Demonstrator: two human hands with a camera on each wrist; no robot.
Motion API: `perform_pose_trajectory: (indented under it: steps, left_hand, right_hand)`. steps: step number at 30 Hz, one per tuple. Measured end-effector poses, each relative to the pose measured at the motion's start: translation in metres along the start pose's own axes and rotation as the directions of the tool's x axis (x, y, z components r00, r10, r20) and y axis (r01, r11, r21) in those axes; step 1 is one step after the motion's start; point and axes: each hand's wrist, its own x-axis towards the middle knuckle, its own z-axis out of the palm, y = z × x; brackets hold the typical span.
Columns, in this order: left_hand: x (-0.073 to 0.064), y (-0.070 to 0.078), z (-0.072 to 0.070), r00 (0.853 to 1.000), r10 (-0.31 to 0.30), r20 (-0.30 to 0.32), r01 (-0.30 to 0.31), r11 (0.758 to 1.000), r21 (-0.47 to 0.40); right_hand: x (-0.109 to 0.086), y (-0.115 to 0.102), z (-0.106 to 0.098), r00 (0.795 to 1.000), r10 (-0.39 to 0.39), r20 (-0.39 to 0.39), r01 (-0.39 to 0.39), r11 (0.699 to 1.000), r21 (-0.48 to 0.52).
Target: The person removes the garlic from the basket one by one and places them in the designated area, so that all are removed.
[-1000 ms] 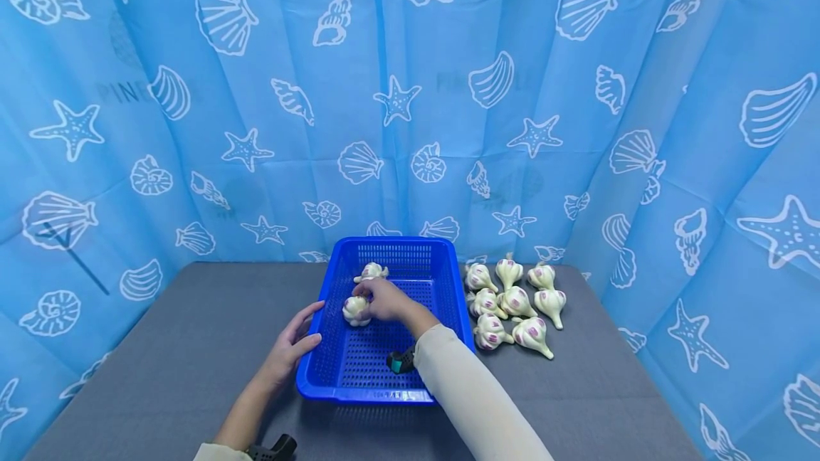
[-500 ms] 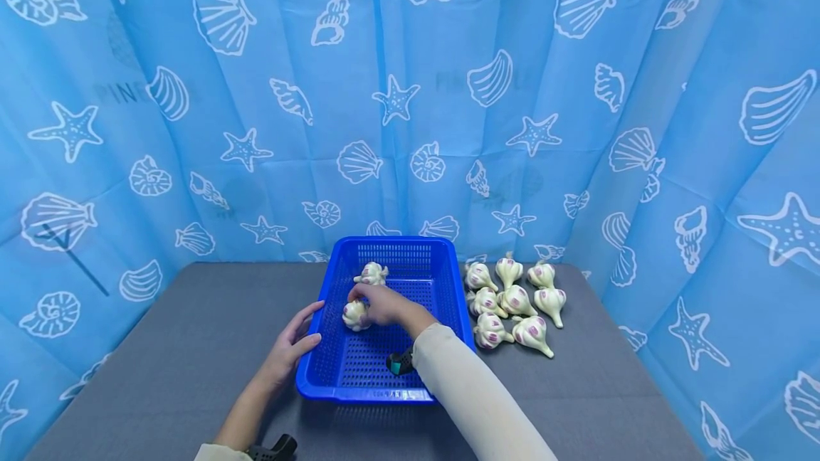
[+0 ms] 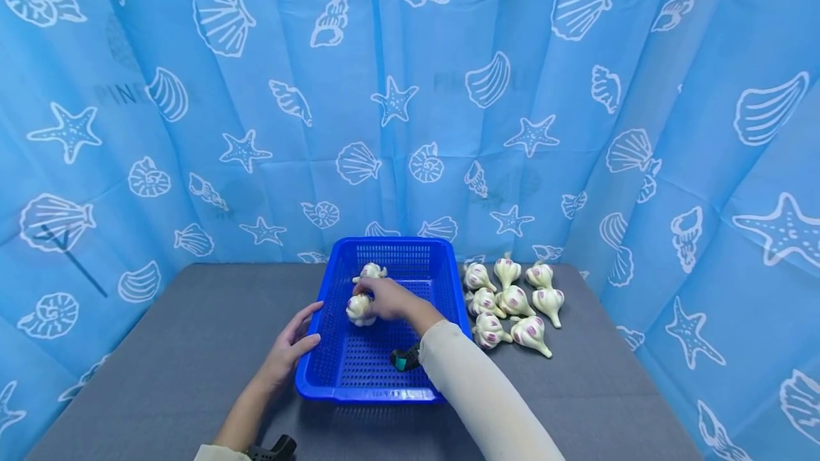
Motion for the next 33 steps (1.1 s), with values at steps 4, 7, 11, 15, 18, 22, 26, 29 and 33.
perform_pose_trajectory:
  steps: [4,7,11,15,18,22,26,29,33]
  left_hand:
    - [0.000,-0.001,0.000,1.000,-0.007,0.002,0.007,1.000,0.000]
    - [0.000,-0.001,-0.001,1.000,0.007,0.001,-0.007,1.000,-0.022]
    - [0.000,-0.001,0.000,1.000,0.021,-0.005,-0.021,0.999,-0.049]
    - [0.000,0.000,0.000,1.000,0.016,-0.009,-0.016,0.999,-0.043]
    - [0.000,0.000,0.000,1.000,0.009,-0.011,-0.009,0.999,-0.044]
    - [-0.001,0.001,0.001,1.000,-0.001,-0.017,0.000,0.999,-0.032]
    - [-0.001,0.001,0.001,1.000,0.001,-0.017,-0.002,1.000,-0.023]
    - [-0.002,0.001,0.001,1.000,0.003,-0.016,-0.004,1.000,-0.024]
    - [-0.002,0.001,0.001,1.000,0.006,-0.014,-0.006,1.000,-0.022]
  right_hand:
    - [-0.004,0.004,-0.006,0.999,-0.007,-0.034,0.007,1.000,-0.008]
    - [-0.007,0.006,-0.013,0.998,-0.016,-0.068,0.016,1.000,-0.005]
    - [-0.011,0.007,-0.025,0.994,-0.020,-0.106,0.022,0.999,0.026]
    - [-0.015,0.007,-0.037,0.990,-0.019,-0.140,0.025,0.999,0.046]
    - [-0.019,0.009,-0.045,0.985,-0.016,-0.171,0.026,0.998,0.056]
    - [-0.024,0.011,-0.054,0.974,-0.030,-0.227,0.044,0.997,0.056]
    - [-0.030,0.013,-0.063,0.954,-0.043,-0.297,0.056,0.998,0.037]
    - [-0.033,0.015,-0.070,0.932,-0.057,-0.358,0.071,0.997,0.027]
    - [-0.038,0.016,-0.079,0.897,-0.100,-0.431,0.123,0.992,0.027]
